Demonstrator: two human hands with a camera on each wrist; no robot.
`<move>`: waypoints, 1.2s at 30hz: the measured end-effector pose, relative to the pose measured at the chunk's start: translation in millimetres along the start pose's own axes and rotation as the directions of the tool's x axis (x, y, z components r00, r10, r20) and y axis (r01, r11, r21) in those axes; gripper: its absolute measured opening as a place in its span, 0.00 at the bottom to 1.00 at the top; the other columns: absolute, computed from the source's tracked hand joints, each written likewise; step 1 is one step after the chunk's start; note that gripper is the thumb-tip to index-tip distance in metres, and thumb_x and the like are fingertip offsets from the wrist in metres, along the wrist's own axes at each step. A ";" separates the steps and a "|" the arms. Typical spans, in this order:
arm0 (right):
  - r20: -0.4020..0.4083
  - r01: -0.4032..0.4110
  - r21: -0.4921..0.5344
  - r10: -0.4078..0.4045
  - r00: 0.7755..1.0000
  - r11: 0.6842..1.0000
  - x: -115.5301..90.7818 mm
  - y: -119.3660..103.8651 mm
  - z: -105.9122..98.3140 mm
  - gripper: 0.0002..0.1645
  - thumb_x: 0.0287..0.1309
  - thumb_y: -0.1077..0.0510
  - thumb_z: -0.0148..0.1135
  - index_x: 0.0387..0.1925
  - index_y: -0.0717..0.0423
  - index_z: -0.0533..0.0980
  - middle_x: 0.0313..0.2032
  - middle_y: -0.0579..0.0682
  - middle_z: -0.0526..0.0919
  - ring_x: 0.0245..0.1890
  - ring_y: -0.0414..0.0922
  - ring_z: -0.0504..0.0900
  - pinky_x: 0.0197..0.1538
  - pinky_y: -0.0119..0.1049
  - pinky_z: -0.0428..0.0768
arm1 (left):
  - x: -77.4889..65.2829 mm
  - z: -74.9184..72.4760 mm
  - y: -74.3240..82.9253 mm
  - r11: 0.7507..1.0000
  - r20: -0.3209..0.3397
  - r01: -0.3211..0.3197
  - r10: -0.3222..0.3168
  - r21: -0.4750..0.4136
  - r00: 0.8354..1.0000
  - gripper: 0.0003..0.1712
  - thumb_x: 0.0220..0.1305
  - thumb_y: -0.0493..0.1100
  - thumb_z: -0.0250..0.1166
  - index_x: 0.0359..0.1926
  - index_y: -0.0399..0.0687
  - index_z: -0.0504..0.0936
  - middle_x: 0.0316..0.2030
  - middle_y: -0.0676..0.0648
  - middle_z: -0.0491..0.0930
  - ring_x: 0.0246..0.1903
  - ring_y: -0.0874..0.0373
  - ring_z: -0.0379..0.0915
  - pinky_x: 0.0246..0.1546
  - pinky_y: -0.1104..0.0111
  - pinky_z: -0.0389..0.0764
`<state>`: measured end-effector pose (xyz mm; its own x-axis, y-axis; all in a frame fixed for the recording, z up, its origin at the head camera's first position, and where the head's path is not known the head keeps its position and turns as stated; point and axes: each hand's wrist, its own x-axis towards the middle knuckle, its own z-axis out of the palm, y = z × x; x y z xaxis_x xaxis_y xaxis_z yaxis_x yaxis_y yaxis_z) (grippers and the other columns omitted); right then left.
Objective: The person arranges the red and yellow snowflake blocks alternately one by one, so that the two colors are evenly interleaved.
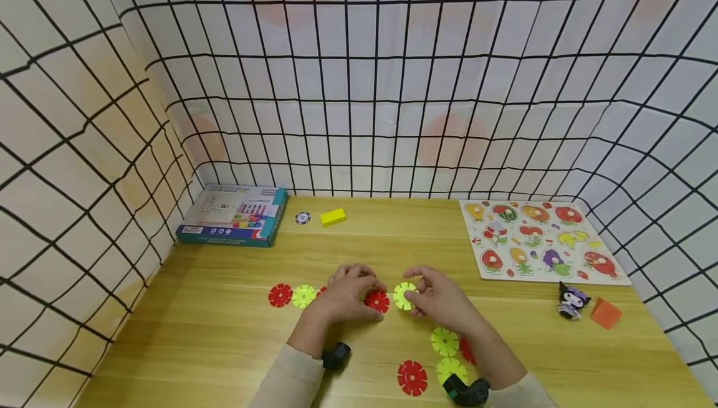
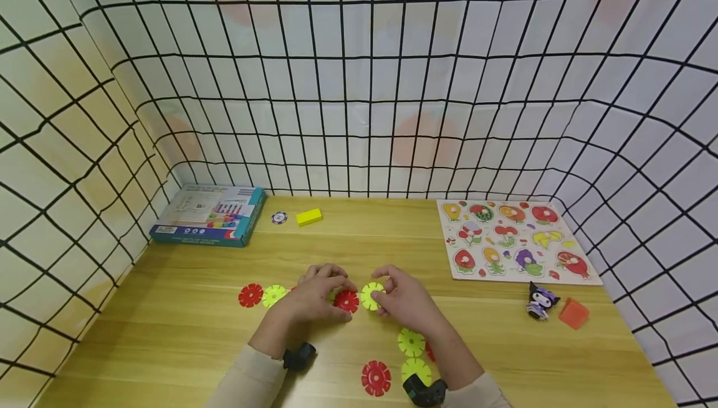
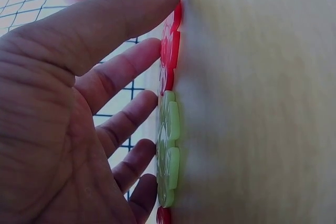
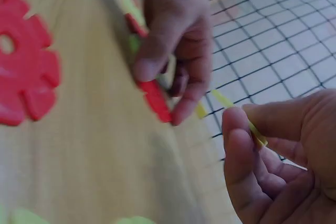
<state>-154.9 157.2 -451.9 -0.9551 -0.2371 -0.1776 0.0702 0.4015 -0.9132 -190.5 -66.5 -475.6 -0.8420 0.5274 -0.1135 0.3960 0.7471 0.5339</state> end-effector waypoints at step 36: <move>-0.146 -0.037 -0.548 -0.052 0.988 0.836 8.2 15.5 18.7 0.13 0.51 0.49 0.67 0.40 0.46 0.78 0.32 0.41 0.80 0.21 0.40 0.69 0.32 0.40 0.71 | -1.2 -1.0 -0.8 1.000 -0.017 -0.022 0.022 -0.004 1.000 0.23 0.46 0.57 0.71 0.47 0.71 0.78 0.54 0.59 0.64 0.58 0.51 0.50 0.54 0.51 0.55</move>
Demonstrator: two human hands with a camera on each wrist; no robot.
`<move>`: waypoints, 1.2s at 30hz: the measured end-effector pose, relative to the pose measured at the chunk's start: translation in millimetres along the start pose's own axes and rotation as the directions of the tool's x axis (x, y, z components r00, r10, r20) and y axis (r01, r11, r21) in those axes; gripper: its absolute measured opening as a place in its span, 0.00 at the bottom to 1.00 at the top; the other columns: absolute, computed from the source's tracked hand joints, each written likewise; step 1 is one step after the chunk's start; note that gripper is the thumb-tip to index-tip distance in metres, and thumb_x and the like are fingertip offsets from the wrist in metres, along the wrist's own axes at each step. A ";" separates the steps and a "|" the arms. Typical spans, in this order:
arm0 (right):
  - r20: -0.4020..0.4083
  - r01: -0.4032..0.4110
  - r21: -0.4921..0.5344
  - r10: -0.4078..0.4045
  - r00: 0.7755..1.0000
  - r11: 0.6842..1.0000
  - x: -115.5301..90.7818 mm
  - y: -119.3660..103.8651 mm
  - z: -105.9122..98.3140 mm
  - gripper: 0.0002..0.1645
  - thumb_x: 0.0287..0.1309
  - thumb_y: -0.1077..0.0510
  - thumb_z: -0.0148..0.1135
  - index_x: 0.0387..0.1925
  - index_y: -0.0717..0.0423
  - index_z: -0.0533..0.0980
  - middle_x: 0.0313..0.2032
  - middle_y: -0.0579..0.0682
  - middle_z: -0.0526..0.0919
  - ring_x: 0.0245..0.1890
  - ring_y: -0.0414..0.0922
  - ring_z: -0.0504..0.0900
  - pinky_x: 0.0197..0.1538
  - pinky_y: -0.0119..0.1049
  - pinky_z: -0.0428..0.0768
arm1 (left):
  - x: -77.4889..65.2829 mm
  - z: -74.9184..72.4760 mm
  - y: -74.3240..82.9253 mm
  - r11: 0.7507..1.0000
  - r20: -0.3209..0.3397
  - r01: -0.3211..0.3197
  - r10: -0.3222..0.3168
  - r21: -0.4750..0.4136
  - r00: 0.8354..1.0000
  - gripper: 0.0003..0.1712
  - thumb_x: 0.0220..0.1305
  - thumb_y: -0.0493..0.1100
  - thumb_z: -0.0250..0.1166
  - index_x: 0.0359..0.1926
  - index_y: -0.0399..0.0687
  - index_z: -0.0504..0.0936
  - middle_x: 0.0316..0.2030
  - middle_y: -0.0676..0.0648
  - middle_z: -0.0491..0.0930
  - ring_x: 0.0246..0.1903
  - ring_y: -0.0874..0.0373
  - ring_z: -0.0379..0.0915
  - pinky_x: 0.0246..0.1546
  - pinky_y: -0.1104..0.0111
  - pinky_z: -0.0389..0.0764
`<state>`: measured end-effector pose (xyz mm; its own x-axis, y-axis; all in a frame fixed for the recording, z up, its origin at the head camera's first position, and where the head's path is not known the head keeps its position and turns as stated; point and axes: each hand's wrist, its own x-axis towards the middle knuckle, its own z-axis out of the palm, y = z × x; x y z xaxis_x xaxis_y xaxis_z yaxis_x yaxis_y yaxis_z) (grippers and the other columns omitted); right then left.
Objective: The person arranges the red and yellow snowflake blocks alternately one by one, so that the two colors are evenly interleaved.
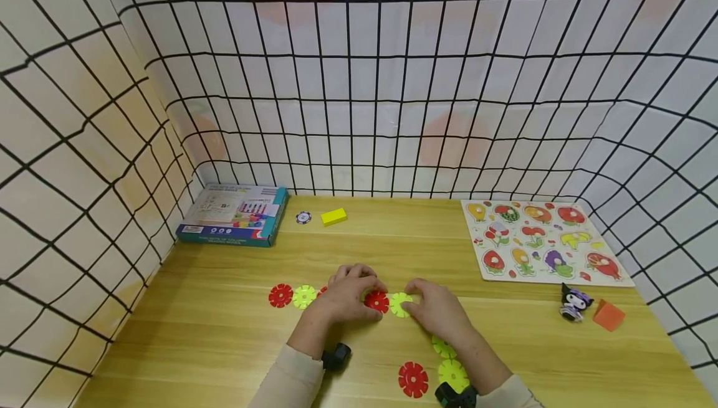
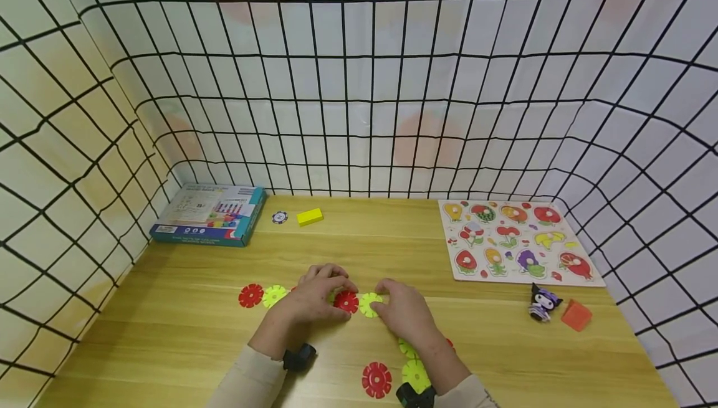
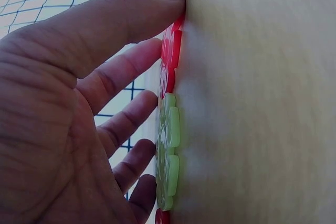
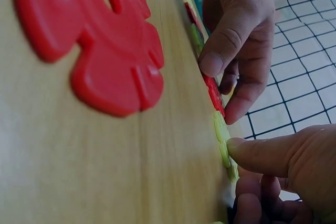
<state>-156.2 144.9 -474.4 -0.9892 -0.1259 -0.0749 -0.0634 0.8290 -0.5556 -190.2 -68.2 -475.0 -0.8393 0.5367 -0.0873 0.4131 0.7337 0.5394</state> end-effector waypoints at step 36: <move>0.520 0.180 0.334 -0.340 0.783 0.925 -58.3 19.0 -29.0 0.24 0.43 0.48 0.72 0.45 0.41 0.77 0.22 0.39 0.75 0.18 0.35 0.70 0.20 0.29 0.68 | 13.1 8.3 17.0 0.999 -0.014 -0.041 0.041 -0.011 0.999 0.24 0.44 0.59 0.72 0.47 0.72 0.80 0.49 0.61 0.66 0.52 0.57 0.55 0.50 0.56 0.58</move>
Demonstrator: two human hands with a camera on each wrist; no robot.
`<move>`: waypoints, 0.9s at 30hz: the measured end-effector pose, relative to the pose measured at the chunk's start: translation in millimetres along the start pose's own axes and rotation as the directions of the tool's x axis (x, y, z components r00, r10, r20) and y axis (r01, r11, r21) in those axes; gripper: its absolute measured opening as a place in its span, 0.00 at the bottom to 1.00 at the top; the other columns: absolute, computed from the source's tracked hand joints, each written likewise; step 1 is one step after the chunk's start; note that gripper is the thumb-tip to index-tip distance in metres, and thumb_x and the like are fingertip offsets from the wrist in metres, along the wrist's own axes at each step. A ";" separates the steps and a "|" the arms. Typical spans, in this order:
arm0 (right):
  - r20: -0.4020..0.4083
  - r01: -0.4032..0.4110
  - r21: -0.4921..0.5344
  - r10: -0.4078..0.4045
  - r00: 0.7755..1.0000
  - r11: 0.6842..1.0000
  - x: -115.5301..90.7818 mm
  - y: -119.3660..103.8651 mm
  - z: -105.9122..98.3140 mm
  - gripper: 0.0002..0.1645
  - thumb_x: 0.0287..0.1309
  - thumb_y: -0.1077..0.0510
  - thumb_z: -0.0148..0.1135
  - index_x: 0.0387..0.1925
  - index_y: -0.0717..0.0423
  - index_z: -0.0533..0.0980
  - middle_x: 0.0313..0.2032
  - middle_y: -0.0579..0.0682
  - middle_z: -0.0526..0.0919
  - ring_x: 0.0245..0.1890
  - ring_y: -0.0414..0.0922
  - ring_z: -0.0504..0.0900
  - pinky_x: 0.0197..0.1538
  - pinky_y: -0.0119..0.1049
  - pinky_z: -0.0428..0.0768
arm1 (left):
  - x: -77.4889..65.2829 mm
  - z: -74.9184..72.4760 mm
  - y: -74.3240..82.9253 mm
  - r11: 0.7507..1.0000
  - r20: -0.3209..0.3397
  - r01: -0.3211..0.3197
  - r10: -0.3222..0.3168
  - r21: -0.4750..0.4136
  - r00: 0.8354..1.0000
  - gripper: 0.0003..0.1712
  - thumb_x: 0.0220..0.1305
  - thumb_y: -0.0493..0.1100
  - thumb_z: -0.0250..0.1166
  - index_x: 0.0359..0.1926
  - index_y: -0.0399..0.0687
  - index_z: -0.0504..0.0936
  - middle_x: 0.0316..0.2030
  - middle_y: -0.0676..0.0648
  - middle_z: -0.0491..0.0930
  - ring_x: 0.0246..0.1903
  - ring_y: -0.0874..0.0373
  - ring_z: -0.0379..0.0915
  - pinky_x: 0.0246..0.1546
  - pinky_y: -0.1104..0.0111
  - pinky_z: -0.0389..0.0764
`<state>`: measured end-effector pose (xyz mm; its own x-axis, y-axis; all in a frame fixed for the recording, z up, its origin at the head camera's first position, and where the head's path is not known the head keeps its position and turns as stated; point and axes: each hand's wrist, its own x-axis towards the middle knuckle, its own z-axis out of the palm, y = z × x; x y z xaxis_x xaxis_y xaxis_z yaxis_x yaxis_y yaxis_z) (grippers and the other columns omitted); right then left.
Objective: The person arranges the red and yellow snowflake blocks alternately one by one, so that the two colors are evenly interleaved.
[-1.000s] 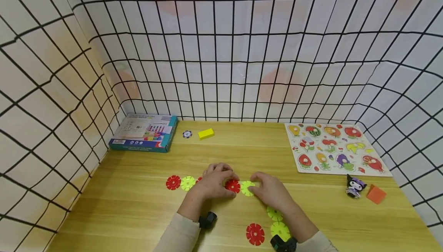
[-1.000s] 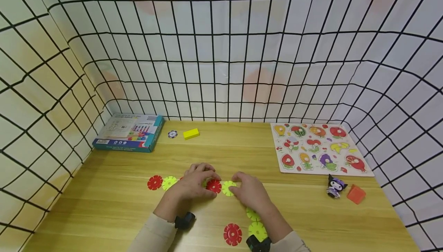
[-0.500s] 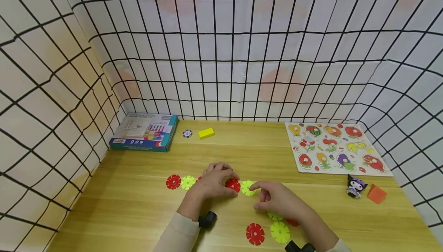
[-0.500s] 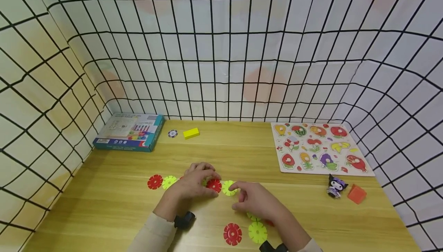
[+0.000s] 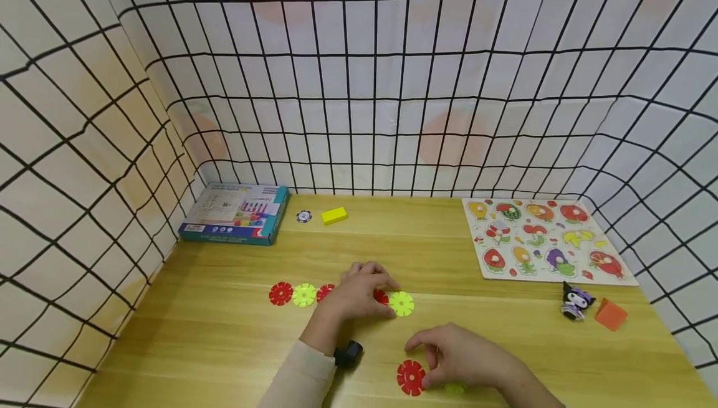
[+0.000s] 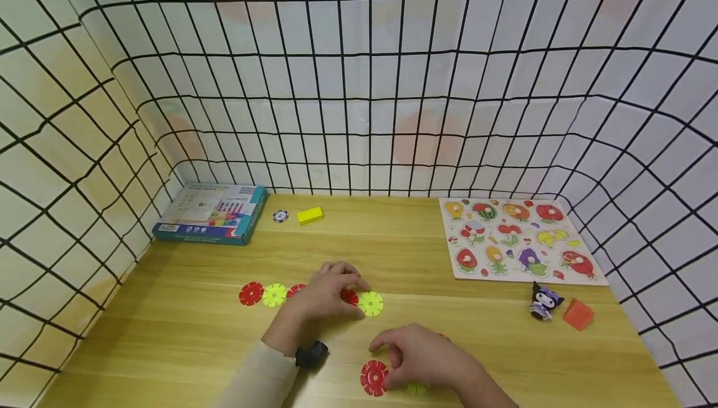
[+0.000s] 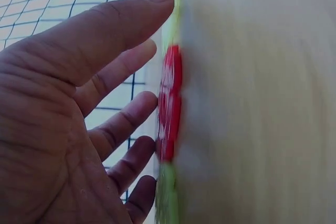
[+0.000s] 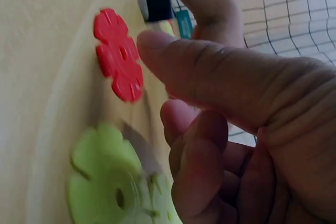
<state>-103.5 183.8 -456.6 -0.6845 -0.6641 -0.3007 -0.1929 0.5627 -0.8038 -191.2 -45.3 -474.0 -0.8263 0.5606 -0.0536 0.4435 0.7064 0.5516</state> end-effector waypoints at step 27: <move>-0.060 0.007 -0.263 -0.024 0.998 0.965 10.4 -19.3 24.9 0.21 0.39 0.43 0.73 0.32 0.36 0.69 0.24 0.36 0.67 0.22 0.33 0.66 0.24 0.28 0.67 | 4.9 9.2 4.2 1.000 0.000 -0.025 0.025 0.000 1.000 0.24 0.44 0.58 0.72 0.46 0.70 0.80 0.49 0.62 0.66 0.53 0.57 0.54 0.49 0.59 0.58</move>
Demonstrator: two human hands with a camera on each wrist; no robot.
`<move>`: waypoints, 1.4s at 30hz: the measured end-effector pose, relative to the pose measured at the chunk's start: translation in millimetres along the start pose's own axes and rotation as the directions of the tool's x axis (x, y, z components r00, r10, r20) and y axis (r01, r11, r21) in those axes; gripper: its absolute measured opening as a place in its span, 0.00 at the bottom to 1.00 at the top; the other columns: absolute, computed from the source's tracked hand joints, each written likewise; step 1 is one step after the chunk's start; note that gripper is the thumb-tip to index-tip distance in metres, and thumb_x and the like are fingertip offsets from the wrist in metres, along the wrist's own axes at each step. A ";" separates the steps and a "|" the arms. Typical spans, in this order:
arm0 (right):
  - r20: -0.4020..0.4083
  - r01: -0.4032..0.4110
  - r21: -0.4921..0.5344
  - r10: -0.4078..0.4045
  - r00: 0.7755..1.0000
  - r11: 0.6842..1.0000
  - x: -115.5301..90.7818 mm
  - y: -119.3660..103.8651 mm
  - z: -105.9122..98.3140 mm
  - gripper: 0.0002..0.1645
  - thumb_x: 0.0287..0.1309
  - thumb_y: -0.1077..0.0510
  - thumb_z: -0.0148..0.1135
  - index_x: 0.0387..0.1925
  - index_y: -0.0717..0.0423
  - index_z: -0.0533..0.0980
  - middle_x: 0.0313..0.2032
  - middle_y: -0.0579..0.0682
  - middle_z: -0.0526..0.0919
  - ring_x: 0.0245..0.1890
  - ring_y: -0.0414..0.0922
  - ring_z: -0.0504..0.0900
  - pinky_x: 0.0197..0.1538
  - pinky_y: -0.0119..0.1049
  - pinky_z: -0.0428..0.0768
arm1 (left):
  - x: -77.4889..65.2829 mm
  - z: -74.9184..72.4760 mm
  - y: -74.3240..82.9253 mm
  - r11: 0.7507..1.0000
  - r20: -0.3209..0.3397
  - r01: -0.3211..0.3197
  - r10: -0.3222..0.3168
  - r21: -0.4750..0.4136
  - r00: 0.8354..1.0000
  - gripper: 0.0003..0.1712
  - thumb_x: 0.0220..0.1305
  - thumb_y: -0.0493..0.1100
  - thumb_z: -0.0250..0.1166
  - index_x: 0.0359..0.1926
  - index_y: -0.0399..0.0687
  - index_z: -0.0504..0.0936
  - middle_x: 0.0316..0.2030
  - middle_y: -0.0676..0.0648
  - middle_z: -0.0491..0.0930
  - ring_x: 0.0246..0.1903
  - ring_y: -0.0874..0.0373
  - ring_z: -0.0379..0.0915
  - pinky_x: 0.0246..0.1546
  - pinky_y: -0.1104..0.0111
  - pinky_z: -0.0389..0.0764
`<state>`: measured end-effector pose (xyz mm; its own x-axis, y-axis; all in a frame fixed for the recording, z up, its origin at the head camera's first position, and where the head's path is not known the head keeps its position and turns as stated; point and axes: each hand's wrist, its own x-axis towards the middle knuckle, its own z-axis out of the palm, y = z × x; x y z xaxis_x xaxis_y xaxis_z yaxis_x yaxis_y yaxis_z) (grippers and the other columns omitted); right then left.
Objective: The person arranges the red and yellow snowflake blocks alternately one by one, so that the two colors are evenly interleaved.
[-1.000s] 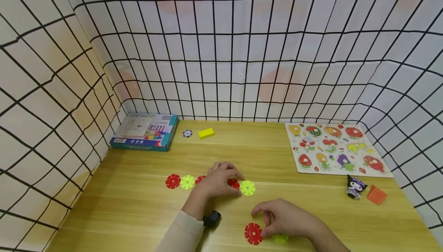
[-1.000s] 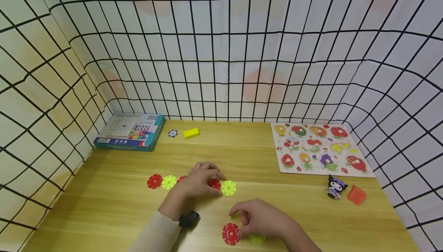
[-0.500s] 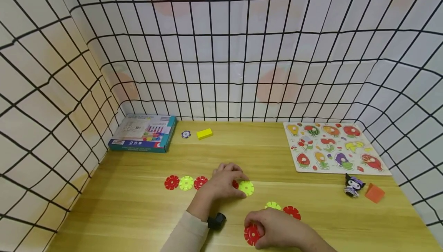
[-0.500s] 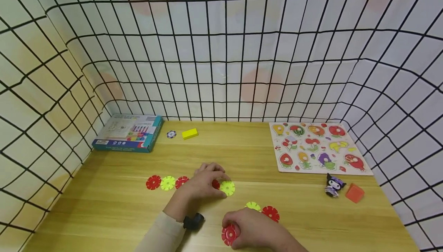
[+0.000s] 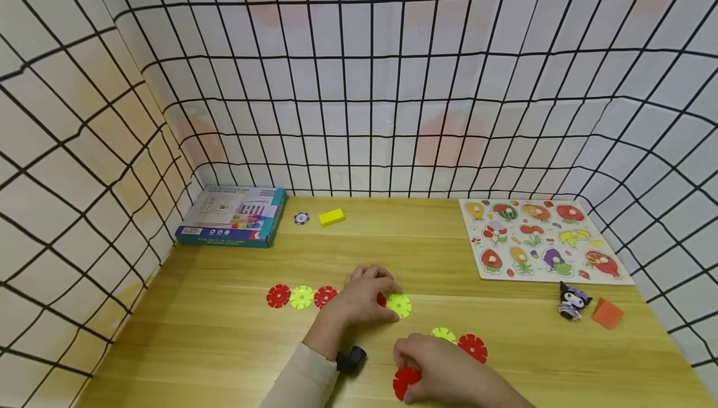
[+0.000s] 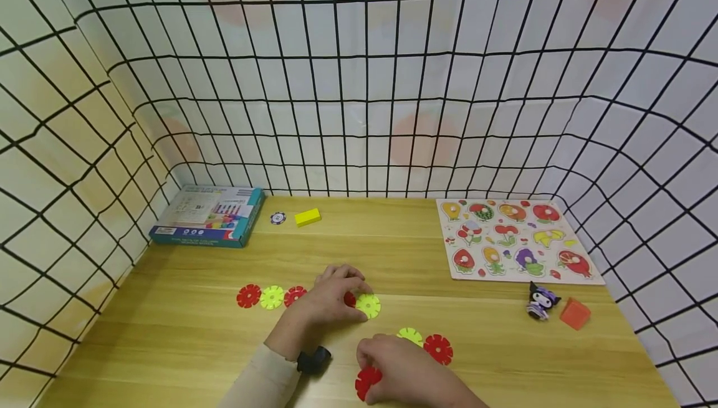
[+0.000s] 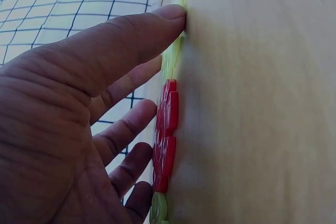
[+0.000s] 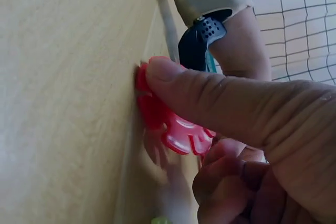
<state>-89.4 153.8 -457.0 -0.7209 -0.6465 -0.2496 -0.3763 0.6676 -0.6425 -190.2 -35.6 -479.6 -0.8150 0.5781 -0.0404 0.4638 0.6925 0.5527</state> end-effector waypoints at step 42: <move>-0.420 -0.356 0.349 0.484 0.768 0.867 16.6 59.3 -29.5 0.11 0.53 0.54 0.66 0.39 0.46 0.74 0.18 0.46 0.76 0.15 0.42 0.74 0.20 0.35 0.70 | 0.4 1.7 -1.0 1.000 -0.001 0.011 -0.011 0.009 1.000 0.23 0.44 0.60 0.72 0.46 0.72 0.78 0.51 0.62 0.65 0.54 0.57 0.53 0.52 0.56 0.56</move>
<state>-140.8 193.5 -477.9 -0.9799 -0.0179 -0.1988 0.1338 0.6803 -0.7206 -190.4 -35.3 -481.7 -0.8203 0.5701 -0.0460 0.4578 0.7027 0.5446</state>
